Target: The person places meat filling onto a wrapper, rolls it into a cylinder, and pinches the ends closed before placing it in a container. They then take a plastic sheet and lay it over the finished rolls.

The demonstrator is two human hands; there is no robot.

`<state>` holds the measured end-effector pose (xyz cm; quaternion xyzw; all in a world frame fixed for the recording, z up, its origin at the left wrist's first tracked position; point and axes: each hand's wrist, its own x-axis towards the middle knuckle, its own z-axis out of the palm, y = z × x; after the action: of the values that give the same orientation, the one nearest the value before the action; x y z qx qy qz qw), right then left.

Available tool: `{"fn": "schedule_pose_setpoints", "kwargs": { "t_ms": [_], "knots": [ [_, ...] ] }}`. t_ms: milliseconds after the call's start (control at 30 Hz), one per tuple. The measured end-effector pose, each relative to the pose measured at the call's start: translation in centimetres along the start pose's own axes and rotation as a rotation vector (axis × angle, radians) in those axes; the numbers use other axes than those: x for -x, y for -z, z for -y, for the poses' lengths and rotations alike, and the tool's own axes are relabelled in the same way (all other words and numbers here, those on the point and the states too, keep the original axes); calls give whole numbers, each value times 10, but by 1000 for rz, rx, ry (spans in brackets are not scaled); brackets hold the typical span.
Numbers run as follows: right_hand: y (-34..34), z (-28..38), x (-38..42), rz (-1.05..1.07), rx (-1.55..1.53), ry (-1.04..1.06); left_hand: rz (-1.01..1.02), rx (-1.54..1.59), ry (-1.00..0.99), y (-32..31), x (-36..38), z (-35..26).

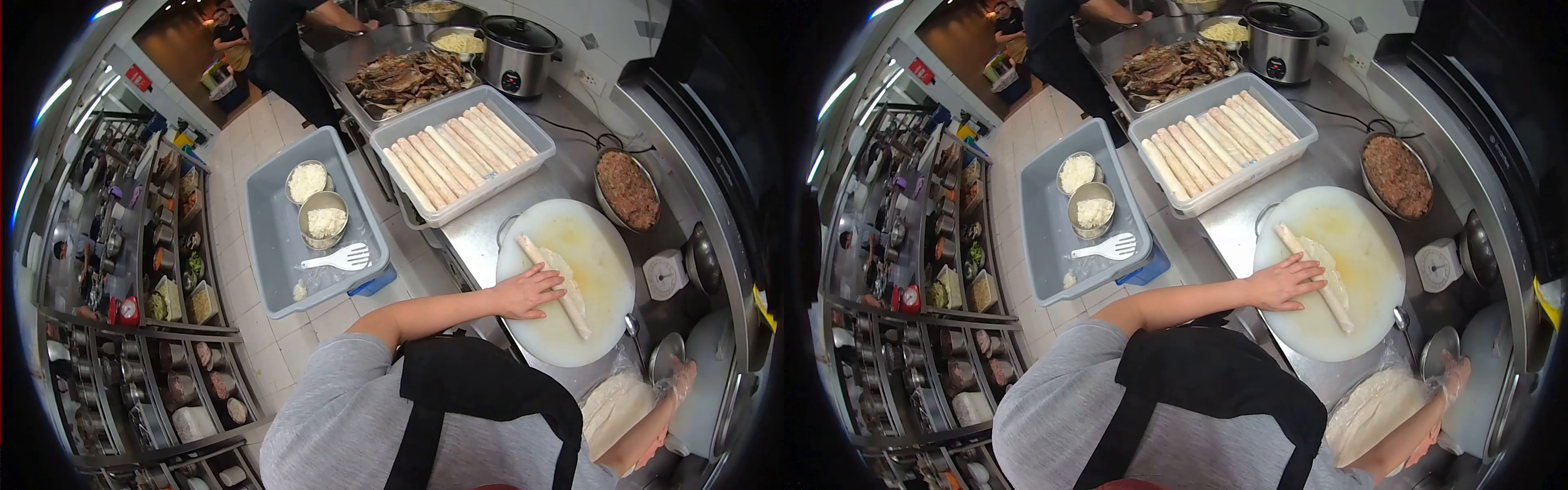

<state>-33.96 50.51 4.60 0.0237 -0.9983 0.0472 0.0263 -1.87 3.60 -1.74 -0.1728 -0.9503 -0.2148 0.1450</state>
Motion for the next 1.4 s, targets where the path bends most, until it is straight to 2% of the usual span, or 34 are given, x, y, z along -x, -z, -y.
{"fn": "schedule_pose_setpoints", "kwargs": {
  "t_ms": [33, 67, 167, 200, 233, 267, 367, 433, 533, 633, 667, 733, 767, 833, 900, 1033, 1133, 1233, 1300, 1400],
  "knots": [
    [-3, -11, 0, 71, -45, -20, 8, 16, -17, 0, 0, 0],
    [-20, -29, -23, 140, 109, 11, 17, 3, 16, 3, -1, -1],
    [1, -5, 7, 93, 8, -151, -4, 27, 16, -1, 0, 0],
    [19, 18, 31, 3, -101, -155, -5, 44, 15, 5, -2, -2],
    [21, 23, 34, -41, -62, -149, 13, 85, 51, 7, -3, -4],
    [42, 46, 41, 129, -10, -223, 27, 52, 41, 9, -4, -4],
    [63, 68, 50, 275, -125, -294, 113, -21, 90, 17, -6, -10],
    [62, 77, 53, 318, -57, -300, 121, -38, 93, 19, -7, -13],
    [34, 75, 60, 218, 81, -242, 131, -34, 93, 20, -7, -14],
    [26, 77, 63, 264, 205, -209, 126, -28, 91, 22, -8, -16],
    [25, 72, 60, 266, 202, -201, 126, -33, 98, 22, -8, -15],
    [22, 62, 51, 116, 20, -282, 105, -10, 91, 20, -6, -13],
    [32, 74, 52, 124, 15, -260, 104, -20, 112, 20, -5, -14],
    [63, 117, 66, 151, -284, -100, 14, -50, 129, 21, -2, -14],
    [52, 169, 78, 199, -464, 182, 18, -83, 188, 22, 0, -16],
    [6, 311, 108, 510, -151, 503, -8, -48, 230, 16, 5, -19],
    [-33, 382, 128, 430, -108, 663, -49, -15, 204, 13, 6, -17],
    [-32, 413, 135, 546, -113, 648, -44, -27, 202, 11, 6, -15],
    [-26, 403, 124, 638, 187, 717, -60, -39, 215, 12, 7, -16],
    [-13, 386, 109, 749, 190, 711, -56, -14, 211, 14, 6, -18]
  ]
}}
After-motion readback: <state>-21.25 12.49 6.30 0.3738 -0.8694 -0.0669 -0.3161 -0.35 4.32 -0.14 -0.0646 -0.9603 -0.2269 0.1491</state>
